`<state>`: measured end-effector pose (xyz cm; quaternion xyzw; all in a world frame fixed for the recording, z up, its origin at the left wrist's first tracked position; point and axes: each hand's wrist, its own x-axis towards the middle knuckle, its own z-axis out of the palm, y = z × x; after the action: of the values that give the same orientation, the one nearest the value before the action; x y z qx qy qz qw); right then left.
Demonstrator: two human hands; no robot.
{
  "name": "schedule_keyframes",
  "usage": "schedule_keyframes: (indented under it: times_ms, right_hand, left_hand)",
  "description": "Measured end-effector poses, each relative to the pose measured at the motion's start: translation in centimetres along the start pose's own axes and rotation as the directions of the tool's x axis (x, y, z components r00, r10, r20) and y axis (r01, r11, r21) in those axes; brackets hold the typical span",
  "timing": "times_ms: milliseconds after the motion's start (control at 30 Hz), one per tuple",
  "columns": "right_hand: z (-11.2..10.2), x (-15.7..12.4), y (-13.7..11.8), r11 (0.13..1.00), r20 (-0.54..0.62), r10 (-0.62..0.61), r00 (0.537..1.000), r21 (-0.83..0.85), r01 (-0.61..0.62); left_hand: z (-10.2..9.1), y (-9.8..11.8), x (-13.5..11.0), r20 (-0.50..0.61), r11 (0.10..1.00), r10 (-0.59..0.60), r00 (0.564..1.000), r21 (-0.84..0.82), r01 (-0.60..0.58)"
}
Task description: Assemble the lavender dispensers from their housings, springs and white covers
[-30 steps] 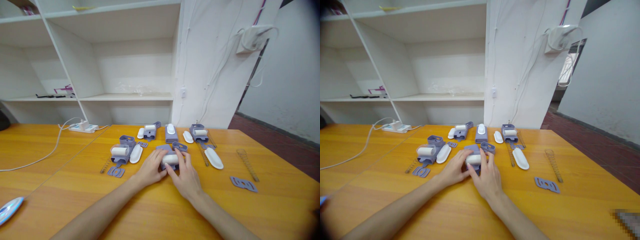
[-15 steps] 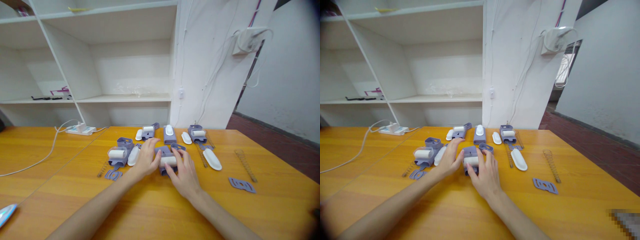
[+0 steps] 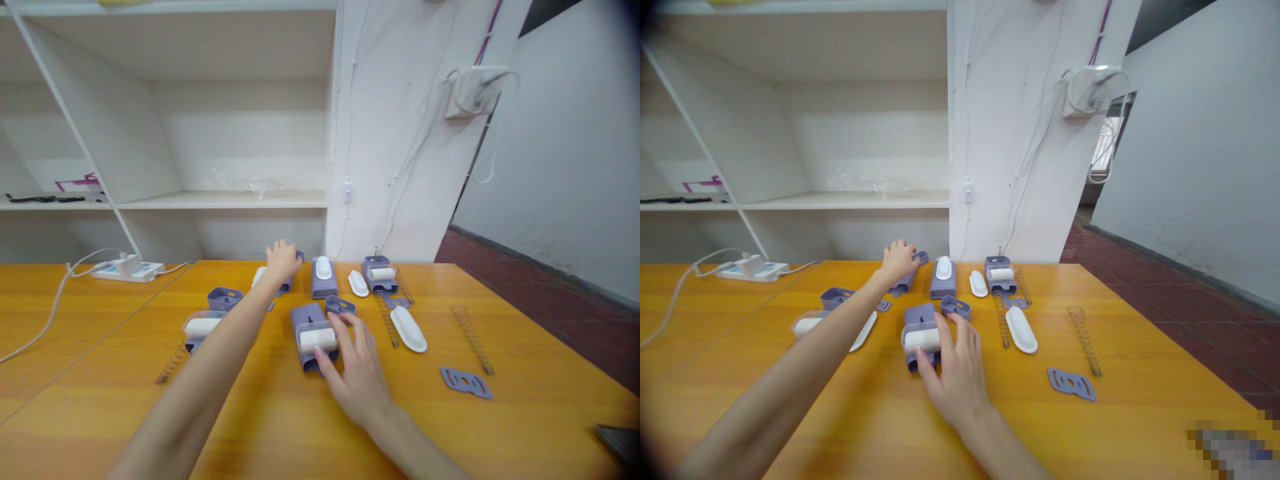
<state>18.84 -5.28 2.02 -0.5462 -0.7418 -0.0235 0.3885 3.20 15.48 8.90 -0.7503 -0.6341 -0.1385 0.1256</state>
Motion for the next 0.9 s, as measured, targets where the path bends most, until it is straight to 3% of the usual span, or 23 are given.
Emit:
schedule_keyframes:
  times_ms: [200,500,700,900]
  right_hand:
    - [0.0,0.0,0.6,0.999,-0.015,-0.016,1.000,0.036,0.017]
    - [-0.3,-0.2,1.3,0.999,-0.038,-0.007,0.999,0.047,0.009]
    - [-0.5,-0.1,1.5,0.999,-0.050,0.005,0.999,0.049,-0.003]
    - [-0.3,-0.2,1.6,0.998,-0.029,0.012,1.000,0.062,-0.011]
  left_hand:
    - [2.0,0.4,4.0,0.203,0.997,0.075,0.976,-0.007,-0.075]
    - [5.1,1.7,6.8,0.378,0.997,0.047,0.924,0.044,-0.069]
    - [5.4,1.5,8.0,0.459,0.997,0.015,0.888,0.057,-0.047]
    - [4.9,1.2,8.0,0.465,0.997,0.045,0.884,0.036,-0.069]
